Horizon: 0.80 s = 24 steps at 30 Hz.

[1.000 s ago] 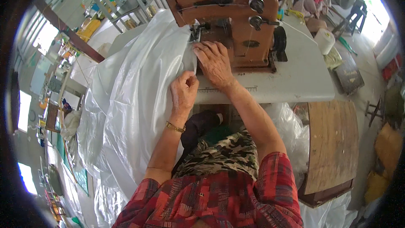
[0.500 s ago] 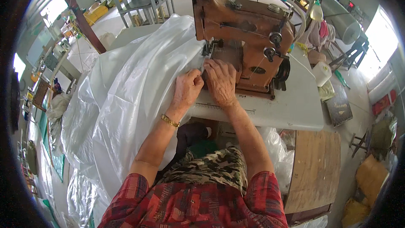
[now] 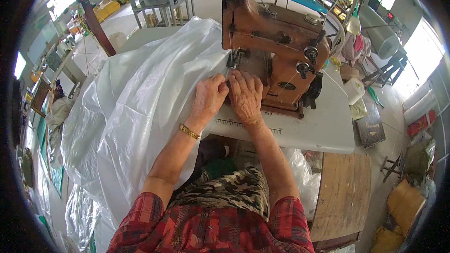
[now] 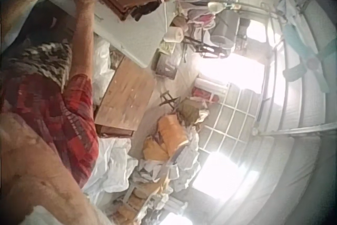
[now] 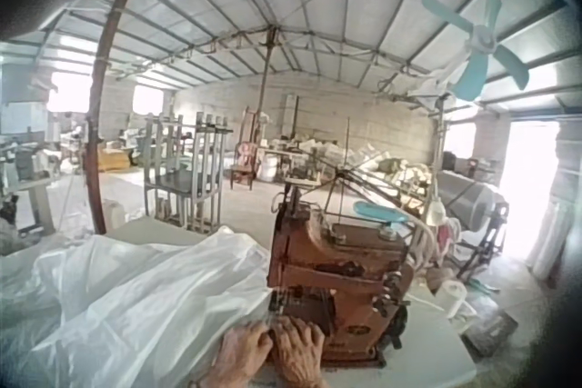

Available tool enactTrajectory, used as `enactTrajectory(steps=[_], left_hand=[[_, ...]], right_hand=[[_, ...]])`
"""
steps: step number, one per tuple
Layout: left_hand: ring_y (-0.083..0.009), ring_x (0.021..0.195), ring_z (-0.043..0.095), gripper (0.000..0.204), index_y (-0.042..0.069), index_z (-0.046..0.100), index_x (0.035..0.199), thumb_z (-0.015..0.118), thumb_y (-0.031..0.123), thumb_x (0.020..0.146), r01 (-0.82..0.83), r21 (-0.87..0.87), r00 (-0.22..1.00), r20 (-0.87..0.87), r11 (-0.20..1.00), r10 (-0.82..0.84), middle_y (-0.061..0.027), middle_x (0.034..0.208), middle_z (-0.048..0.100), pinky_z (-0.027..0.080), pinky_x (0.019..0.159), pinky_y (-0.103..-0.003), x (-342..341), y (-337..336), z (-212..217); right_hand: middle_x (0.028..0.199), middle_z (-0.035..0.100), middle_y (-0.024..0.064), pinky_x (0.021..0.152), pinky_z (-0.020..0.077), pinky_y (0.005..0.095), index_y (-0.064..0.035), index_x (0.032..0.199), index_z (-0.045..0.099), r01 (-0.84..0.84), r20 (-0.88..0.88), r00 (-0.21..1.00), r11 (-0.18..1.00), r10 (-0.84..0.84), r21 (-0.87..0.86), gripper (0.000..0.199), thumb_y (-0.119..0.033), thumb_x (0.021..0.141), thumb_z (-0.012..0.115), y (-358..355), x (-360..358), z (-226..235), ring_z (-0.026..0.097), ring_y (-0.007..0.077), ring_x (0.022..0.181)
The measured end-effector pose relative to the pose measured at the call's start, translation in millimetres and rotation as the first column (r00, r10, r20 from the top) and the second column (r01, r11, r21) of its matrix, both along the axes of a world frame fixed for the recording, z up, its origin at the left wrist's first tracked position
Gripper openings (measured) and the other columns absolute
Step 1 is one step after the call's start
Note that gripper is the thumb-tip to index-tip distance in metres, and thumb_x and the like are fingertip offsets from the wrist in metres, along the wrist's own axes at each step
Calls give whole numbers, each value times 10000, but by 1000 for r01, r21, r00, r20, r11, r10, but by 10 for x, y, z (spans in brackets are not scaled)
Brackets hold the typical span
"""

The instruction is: The person joins or hems large white plastic sheets using an industrial sewing machine.

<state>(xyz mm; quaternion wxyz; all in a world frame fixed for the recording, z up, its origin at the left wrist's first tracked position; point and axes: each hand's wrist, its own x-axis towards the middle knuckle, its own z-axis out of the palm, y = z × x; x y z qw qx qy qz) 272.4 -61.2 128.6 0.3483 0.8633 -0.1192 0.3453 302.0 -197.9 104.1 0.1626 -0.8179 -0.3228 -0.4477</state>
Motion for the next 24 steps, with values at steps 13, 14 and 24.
enactTrajectory(steps=[13, 14, 24], left_hand=[[-427, 774, 612, 76, -28, 519, 825, 581, 5, 797, 28, 52, 999, -41, 998, -26, -236, 790, 612, 486, 660, -508, -21, 18, 69], [-429, 765, 614, 70, -24, 524, 822, 581, 13, 804, 12, 64, 999, -38, 998, -10, -231, 784, 615, 490, 661, -508, -33, 7, 82], [-357, 1061, 572, 321, 16, 573, 1148, 640, 116, 850, -243, 368, 970, 113, 897, 216, -153, 1115, 610, 463, 903, -442, -243, 794, 1070]], right_hand=[[1279, 557, 53, 1023, 339, 441, -86, 1262, 519, -3, -23, 1000, 1000, 4, 13, 443, -183, 846, 634, 10, -28, 9, 508, 252, 1197], [1279, 557, 53, 1022, 340, 441, -85, 1264, 521, -15, -26, 1000, 1000, 16, 19, 445, -182, 845, 636, 11, -28, 8, 509, 253, 1197], [1257, 576, 61, 1013, 340, 459, -81, 1222, 551, -111, -19, 994, 993, 112, 30, 411, -85, 819, 634, -179, 10, 20, 519, 264, 1181]])
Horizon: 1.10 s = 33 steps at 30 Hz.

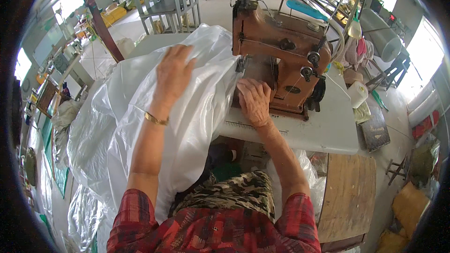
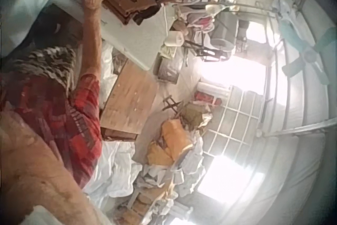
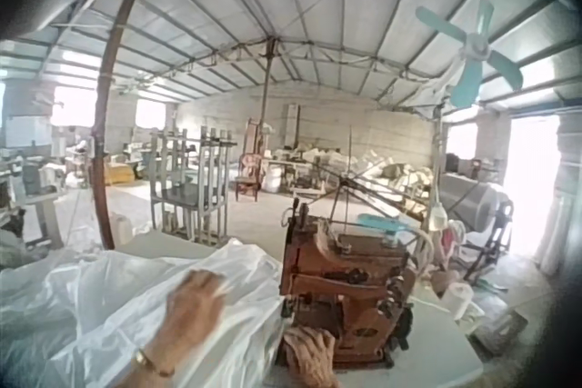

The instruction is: The person joins or hems large white plastic sheets using an industrial sewing machine.

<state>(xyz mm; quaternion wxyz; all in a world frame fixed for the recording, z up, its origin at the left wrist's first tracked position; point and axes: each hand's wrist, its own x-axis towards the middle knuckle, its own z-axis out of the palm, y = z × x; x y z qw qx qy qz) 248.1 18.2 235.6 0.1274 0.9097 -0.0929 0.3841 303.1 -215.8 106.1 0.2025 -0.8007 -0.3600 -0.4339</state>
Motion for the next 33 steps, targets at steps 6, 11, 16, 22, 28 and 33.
enactTrajectory(steps=[6, 11, 16, 22, 28, 33], left_hand=[[-355, 1236, 491, 538, 14, 551, 1264, 686, 338, 857, -353, -63, 902, -289, 934, 321, -176, 1331, 539, 378, 1038, -473, 240, 1104, -1285], [-333, 1162, 546, 346, 55, 599, 1136, 616, 313, 906, -266, -191, 934, -295, 945, 203, -125, 1160, 637, 401, 1003, -466, 201, 989, -1806], [-320, 1076, 587, 238, 61, 613, 1045, 601, 258, 912, -232, -223, 948, -268, 947, 169, -104, 1064, 666, 424, 950, -464, 142, 972, -1675], [-323, 1015, 612, 197, 53, 616, 1002, 606, 222, 900, -225, -223, 956, -239, 948, 170, -129, 1016, 671, 456, 897, -439, 151, 956, -1622], [-343, 977, 623, 170, 43, 602, 983, 592, 186, 891, -262, -173, 941, -264, 949, 211, -146, 989, 671, 470, 847, -461, 177, 1102, -1730], [-365, 976, 628, 157, 40, 604, 984, 566, 159, 889, -309, -140, 912, -325, 941, 251, -156, 1005, 673, 473, 835, -474, 226, 1037, -1658]], right_hand=[[1208, 607, 85, 970, 348, 455, -64, 1157, 587, -185, 212, 962, 981, 171, 52, 330, -79, 828, 618, 204, -340, 1113, 533, 318, 1134], [1128, 642, 124, 969, 357, 454, -75, 1126, 628, 72, 147, 985, 992, -88, 108, 269, -163, 872, 621, 438, 51, 2323, 545, 316, 1111], [1089, 678, 192, 887, 454, 530, -33, 1018, 696, 348, -327, 856, 914, -401, -211, 454, -449, 889, 566, 552, 929, 2820, 627, 396, 1025], [1012, 685, 239, 874, 490, 525, -70, 964, 737, 354, -406, 819, 913, -407, -201, 409, -428, 844, 579, 606, 1691, 2728, 643, 416, 1014], [886, 699, 181, 824, 486, 482, -47, 896, 735, 126, -506, 860, 988, -65, 89, 313, -317, 861, 581, 621, 1249, 2679, 661, 328, 876], [669, 563, 187, 662, 436, 477, 9, 692, 543, 200, -310, 935, 978, -175, 52, 350, -276, 893, 572, 553, 940, 2707, 588, 327, 672]])
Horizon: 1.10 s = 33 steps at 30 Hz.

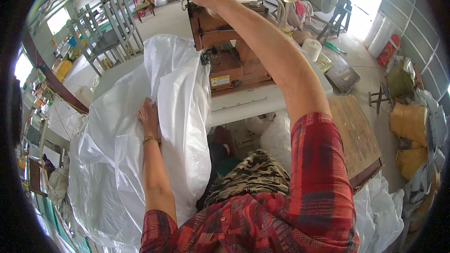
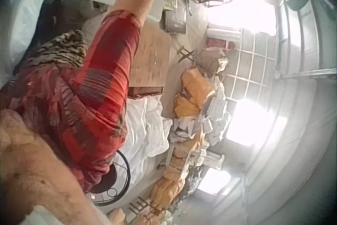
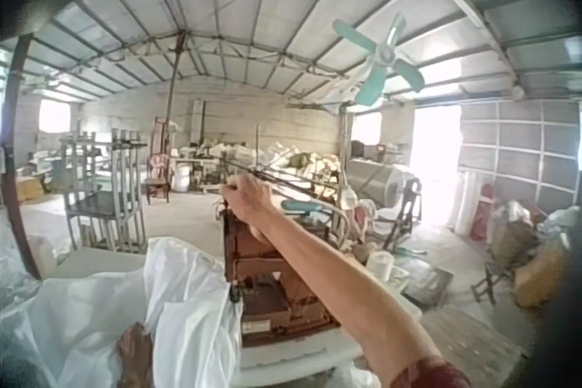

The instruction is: The person joins or hems large white plastic sheets using an industrial sewing machine.

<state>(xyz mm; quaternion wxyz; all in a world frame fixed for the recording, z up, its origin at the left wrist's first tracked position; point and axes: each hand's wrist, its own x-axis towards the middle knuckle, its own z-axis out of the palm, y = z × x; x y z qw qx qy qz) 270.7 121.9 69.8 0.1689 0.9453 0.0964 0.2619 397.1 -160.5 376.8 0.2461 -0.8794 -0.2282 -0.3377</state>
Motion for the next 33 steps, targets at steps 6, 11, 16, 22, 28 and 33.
enactTrajectory(steps=[6, 11, 16, 22, 28, 33], left_hand=[[-409, 995, 618, 196, 49, 608, 1018, 515, 179, 904, -166, -62, 986, -40, 984, 164, -176, 1052, 673, 465, 857, -507, -10, 506, -24], [-409, 991, 625, 210, 56, 617, 988, 522, 229, 917, -295, -16, 954, -57, 955, 293, -202, 1027, 675, 472, 831, -519, -307, 1091, 10], [-404, 989, 632, 223, 58, 622, 990, 548, 255, 917, -400, 7, 913, -83, 916, 399, -214, 980, 678, 473, 847, -508, -717, 1614, 127], [-368, 1154, 564, 305, 64, 591, 1146, 611, 224, 888, -463, 52, 880, -89, 885, 466, -202, 1232, 600, 452, 941, -477, -860, 1638, 310], [-264, 1067, 597, 314, 0, 604, 1188, 646, 132, 906, 155, -47, 929, 346, 987, -129, -144, 1170, 635, 461, 931, -383, -1114, 708, 611], [-175, 992, 663, 184, 17, 685, 1054, 669, 51, 874, 634, -429, 698, -40, 643, -715, -120, 1024, 706, 506, 867, -326, -2374, -1113, 808]], right_hand=[[762, 695, 120, 944, 369, 508, -102, 731, 719, 119, 305, 946, 993, -113, 0, 215, -281, 803, 625, 3, -72, -324, 657, 308, 933], [915, 721, 35, 1056, 290, 498, -86, 982, 691, 39, 644, 758, 978, 103, -203, 174, -202, 861, 643, -118, -598, -799, 467, 260, 1264], [979, 716, 33, 1064, 292, 494, -71, 995, 646, 3, 554, 822, 972, 132, -236, 198, -227, 872, 655, -282, -723, -782, 462, 267, 1257], [663, 570, 170, 562, 437, 487, -41, 813, 602, -197, -118, 969, 966, 218, 170, 252, -257, 942, 584, -481, -1703, -1960, 571, 394, 621], [1202, 615, 229, 971, 456, 420, -7, 1248, 578, -381, -632, 634, 891, 446, 247, 586, -468, 891, 635, -44, -2352, -3847, 578, 357, 1139], [1297, 574, 157, 1031, 414, 397, -12, 1328, 514, -333, -381, -87, 334, 920, 882, 577, -362, 894, 667, 698, -2563, -4105, 526, 246, 1191]])
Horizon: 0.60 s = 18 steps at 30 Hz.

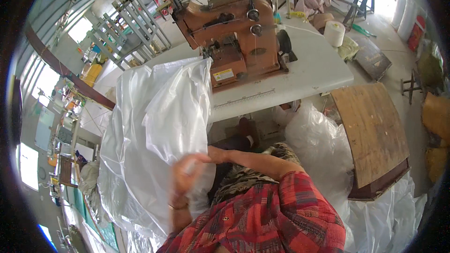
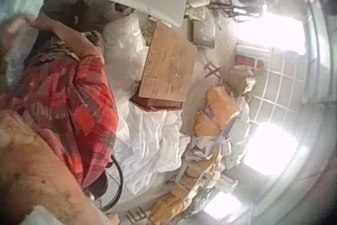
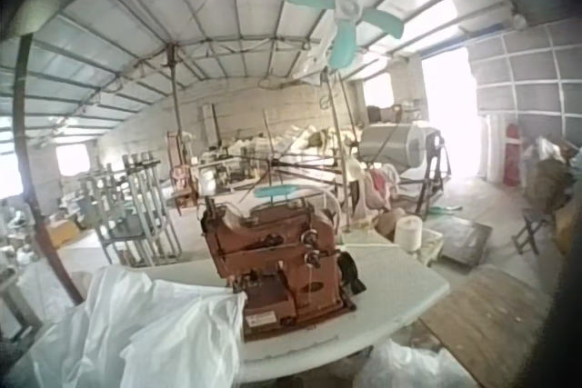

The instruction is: The person joins or hems large white plastic sheets using an industrial sewing machine.

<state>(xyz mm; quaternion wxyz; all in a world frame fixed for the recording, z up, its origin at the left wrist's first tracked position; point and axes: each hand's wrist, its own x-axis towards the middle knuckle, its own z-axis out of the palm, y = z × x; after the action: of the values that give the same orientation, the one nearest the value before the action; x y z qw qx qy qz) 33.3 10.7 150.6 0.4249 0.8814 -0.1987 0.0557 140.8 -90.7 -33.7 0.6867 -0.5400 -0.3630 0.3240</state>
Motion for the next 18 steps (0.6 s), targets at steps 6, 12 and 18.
enactTrajectory(steps=[6, 12, 18], left_hand=[[-187, 1010, 648, 290, 10, 630, 1172, 652, 96, 896, 1, -60, 800, -599, 998, -37, -106, 1057, 689, 495, 907, -320, -776, -49, -1140], [-289, 1297, 442, 552, -15, 409, 1405, 618, 182, 933, -653, 65, 694, -345, 754, 631, -174, 1422, 440, 425, 1017, -365, -1567, 707, -2178], [-299, 1449, 229, 532, 75, 194, 1542, 288, 242, 1046, -989, -9, -135, 466, -148, 875, -109, 1631, 60, 288, 1146, -427, -2253, 2255, -2064]], right_hand=[[934, 649, 217, 802, 490, 444, -18, 1041, 606, -56, 358, 932, 998, 55, -10, 225, -177, 888, 560, 709, -415, 1064, 608, 364, 856], [910, 570, 194, 775, 444, 446, -14, 965, 582, 340, 161, 838, 729, -522, 595, 118, -102, 886, 579, 916, -414, 2605, 546, 354, 852], [950, 584, 203, 792, 431, 462, -6, 1003, 590, 208, 294, 867, 829, -402, 520, 197, -171, 899, 618, 518, -456, 2824, 560, 352, 889]])
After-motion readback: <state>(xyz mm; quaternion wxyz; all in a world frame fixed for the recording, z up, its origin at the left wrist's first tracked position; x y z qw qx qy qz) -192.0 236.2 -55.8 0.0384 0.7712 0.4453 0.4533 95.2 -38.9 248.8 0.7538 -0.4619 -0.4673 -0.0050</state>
